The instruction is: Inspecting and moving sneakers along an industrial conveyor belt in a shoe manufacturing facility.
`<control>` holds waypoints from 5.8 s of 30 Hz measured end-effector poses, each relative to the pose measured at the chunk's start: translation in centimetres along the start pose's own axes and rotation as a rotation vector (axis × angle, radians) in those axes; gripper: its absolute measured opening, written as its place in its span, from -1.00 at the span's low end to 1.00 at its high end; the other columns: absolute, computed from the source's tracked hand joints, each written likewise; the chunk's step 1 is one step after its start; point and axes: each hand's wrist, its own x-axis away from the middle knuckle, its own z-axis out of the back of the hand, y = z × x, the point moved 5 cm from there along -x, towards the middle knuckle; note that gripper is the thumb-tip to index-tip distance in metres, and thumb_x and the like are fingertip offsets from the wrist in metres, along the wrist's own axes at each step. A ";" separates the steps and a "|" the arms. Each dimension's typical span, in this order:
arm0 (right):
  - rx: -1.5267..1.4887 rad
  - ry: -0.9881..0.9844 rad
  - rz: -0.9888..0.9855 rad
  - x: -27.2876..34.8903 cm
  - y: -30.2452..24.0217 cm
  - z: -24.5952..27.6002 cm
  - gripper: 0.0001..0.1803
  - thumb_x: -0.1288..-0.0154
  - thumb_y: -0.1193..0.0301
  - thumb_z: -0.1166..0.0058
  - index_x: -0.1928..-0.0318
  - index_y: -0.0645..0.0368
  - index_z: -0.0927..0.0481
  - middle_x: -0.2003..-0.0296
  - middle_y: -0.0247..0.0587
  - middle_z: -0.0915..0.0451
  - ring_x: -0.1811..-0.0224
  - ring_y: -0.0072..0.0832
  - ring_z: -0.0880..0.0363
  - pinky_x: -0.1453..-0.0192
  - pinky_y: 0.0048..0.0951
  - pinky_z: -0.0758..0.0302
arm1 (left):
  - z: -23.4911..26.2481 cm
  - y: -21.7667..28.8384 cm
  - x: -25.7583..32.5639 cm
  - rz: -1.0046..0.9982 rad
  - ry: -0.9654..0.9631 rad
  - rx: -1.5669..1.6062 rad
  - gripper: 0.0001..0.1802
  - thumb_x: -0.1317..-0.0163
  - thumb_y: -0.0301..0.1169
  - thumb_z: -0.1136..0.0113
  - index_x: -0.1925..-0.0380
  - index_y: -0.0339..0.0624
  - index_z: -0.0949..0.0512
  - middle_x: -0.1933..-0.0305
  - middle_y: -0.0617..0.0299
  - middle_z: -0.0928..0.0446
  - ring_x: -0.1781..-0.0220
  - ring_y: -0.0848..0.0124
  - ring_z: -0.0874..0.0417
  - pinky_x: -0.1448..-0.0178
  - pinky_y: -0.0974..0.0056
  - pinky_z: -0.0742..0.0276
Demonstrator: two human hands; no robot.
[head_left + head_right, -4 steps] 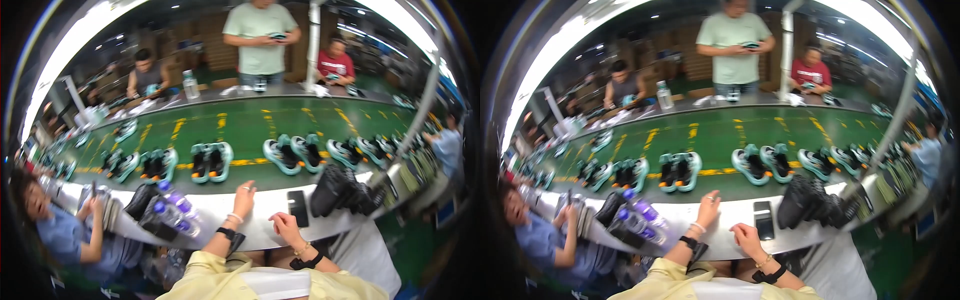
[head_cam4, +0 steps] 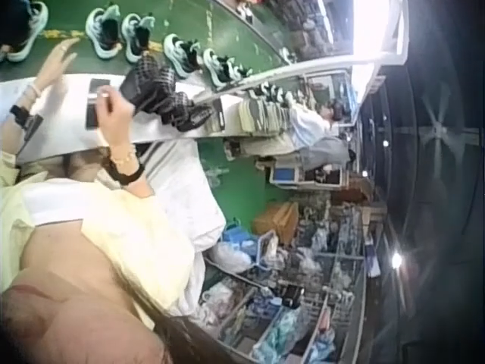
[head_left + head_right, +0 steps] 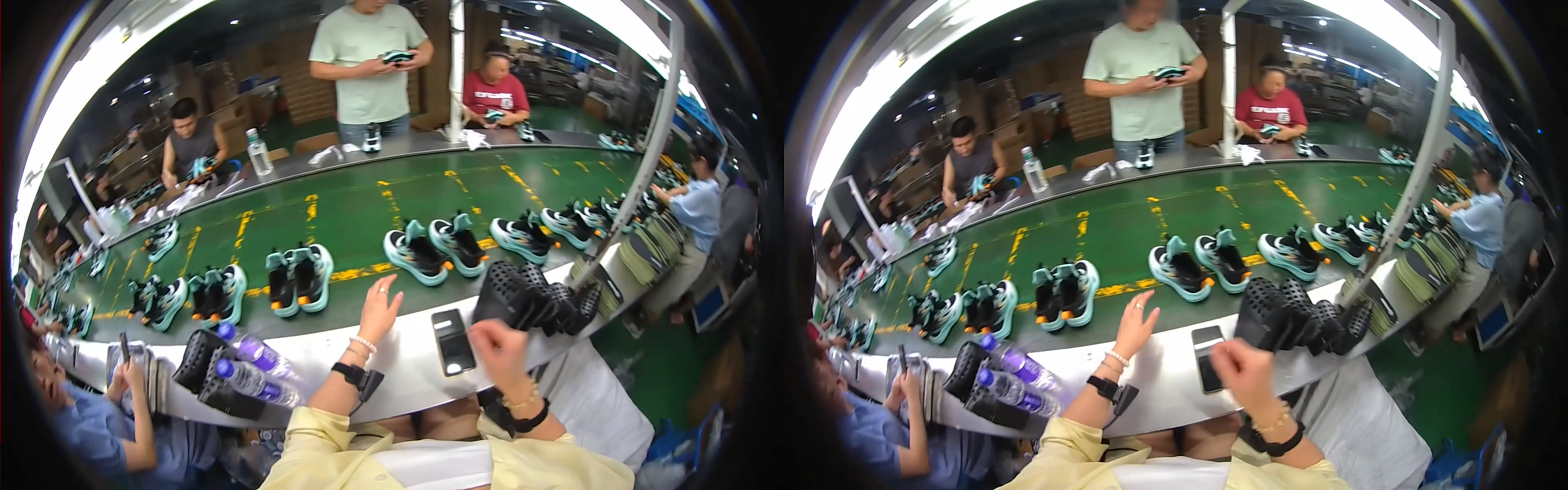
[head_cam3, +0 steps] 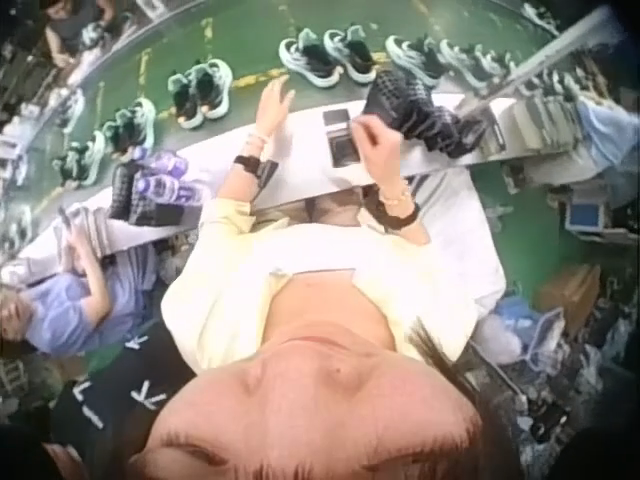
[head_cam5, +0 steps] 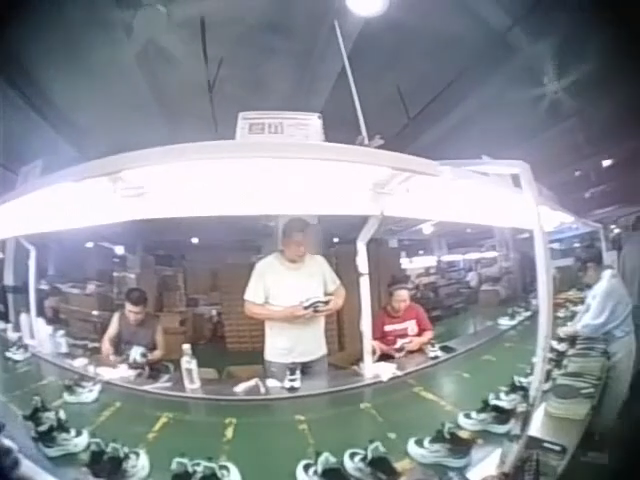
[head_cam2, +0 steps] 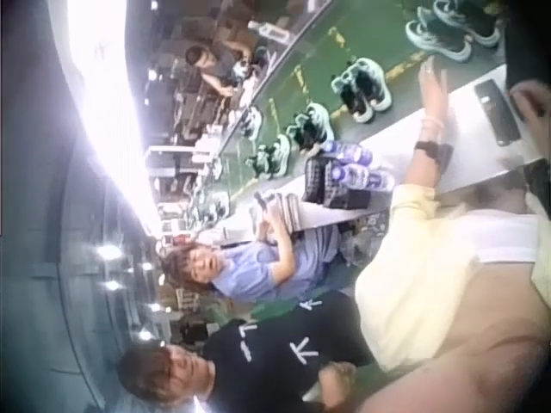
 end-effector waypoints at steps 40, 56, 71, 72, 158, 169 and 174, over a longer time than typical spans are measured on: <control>0.808 -0.448 -0.019 -11.9 0.1 -6.4 -0.38 -0.13 -0.11 -0.25 0.42 0.33 -0.65 0.46 0.13 -0.64 0.31 0.02 -0.67 0.22 -0.12 -0.58 | -2.0 -12.2 -6.2 0.334 0.217 0.128 -0.37 -0.04 -0.33 -0.37 -0.15 -0.25 -0.43 -0.17 -0.10 -0.48 -0.20 -0.04 -0.50 -0.26 0.10 -0.45; 0.850 -0.514 -0.117 -12.0 17.4 -28.6 -0.75 -0.33 0.35 0.00 0.29 0.17 -0.73 0.27 -0.02 -0.72 0.19 -0.15 -0.73 0.12 -0.19 -0.66 | -3.4 -11.9 -7.0 0.484 -0.104 0.148 -0.23 -0.32 0.24 0.06 0.13 -0.39 -0.63 0.09 -0.31 -0.61 -0.01 -0.17 -0.62 -0.12 -0.03 -0.50; 0.757 -0.517 -0.099 -12.9 16.7 -28.4 -0.65 -0.18 0.19 -0.24 0.32 0.30 -0.69 0.28 0.13 -0.69 0.16 -0.06 -0.70 0.08 -0.15 -0.64 | -2.4 -12.4 -5.6 0.570 -0.044 0.187 -0.11 -0.33 0.30 0.13 0.19 -0.52 -0.60 0.18 -0.33 -0.62 0.05 -0.17 -0.65 -0.04 -0.02 -0.53; 0.772 -0.481 -0.069 -12.8 17.0 -28.2 -0.62 -0.13 0.17 -0.30 0.33 0.30 -0.68 0.29 0.11 -0.68 0.18 -0.06 -0.70 0.09 -0.16 -0.64 | -2.7 -12.3 -5.8 0.567 -0.074 0.177 -0.13 -0.34 0.29 0.13 0.18 -0.49 -0.61 0.19 -0.31 -0.63 0.07 -0.16 -0.66 -0.02 -0.02 -0.53; 0.457 0.545 -0.227 -1.3 14.0 22.7 -0.43 -0.27 0.34 -0.23 -0.23 0.22 -0.36 0.09 0.21 -0.56 0.08 0.06 -0.54 -0.03 -0.13 -0.43 | 0.8 -3.3 -4.7 0.179 0.037 -0.481 -0.56 -0.09 -0.53 -0.08 -0.02 0.00 -0.56 -0.08 0.13 -0.46 -0.08 0.01 -0.56 -0.10 0.02 -0.58; -0.041 0.088 -0.140 -5.7 -0.5 9.7 -0.51 -0.07 0.37 -0.33 0.02 0.37 -0.53 0.26 0.07 -0.66 0.17 -0.17 -0.69 0.00 -0.24 -0.54 | 0.4 7.4 -3.7 0.104 0.095 -0.748 -0.43 -0.21 0.09 -0.09 0.00 -0.12 -0.61 -0.08 0.05 -0.51 -0.20 0.07 -0.43 -0.39 -0.21 -0.12; 0.498 -0.278 -0.010 -10.4 3.6 -3.7 -0.40 -0.08 0.05 -0.37 0.18 0.37 -0.52 0.35 0.20 -0.65 0.23 0.08 -0.66 0.15 -0.04 -0.57 | -3.0 4.6 0.7 0.234 -0.246 -0.664 -0.21 -0.14 0.38 0.00 -0.08 0.01 -0.63 -0.01 0.06 -0.61 -0.22 0.05 -0.42 -0.37 -0.28 -0.06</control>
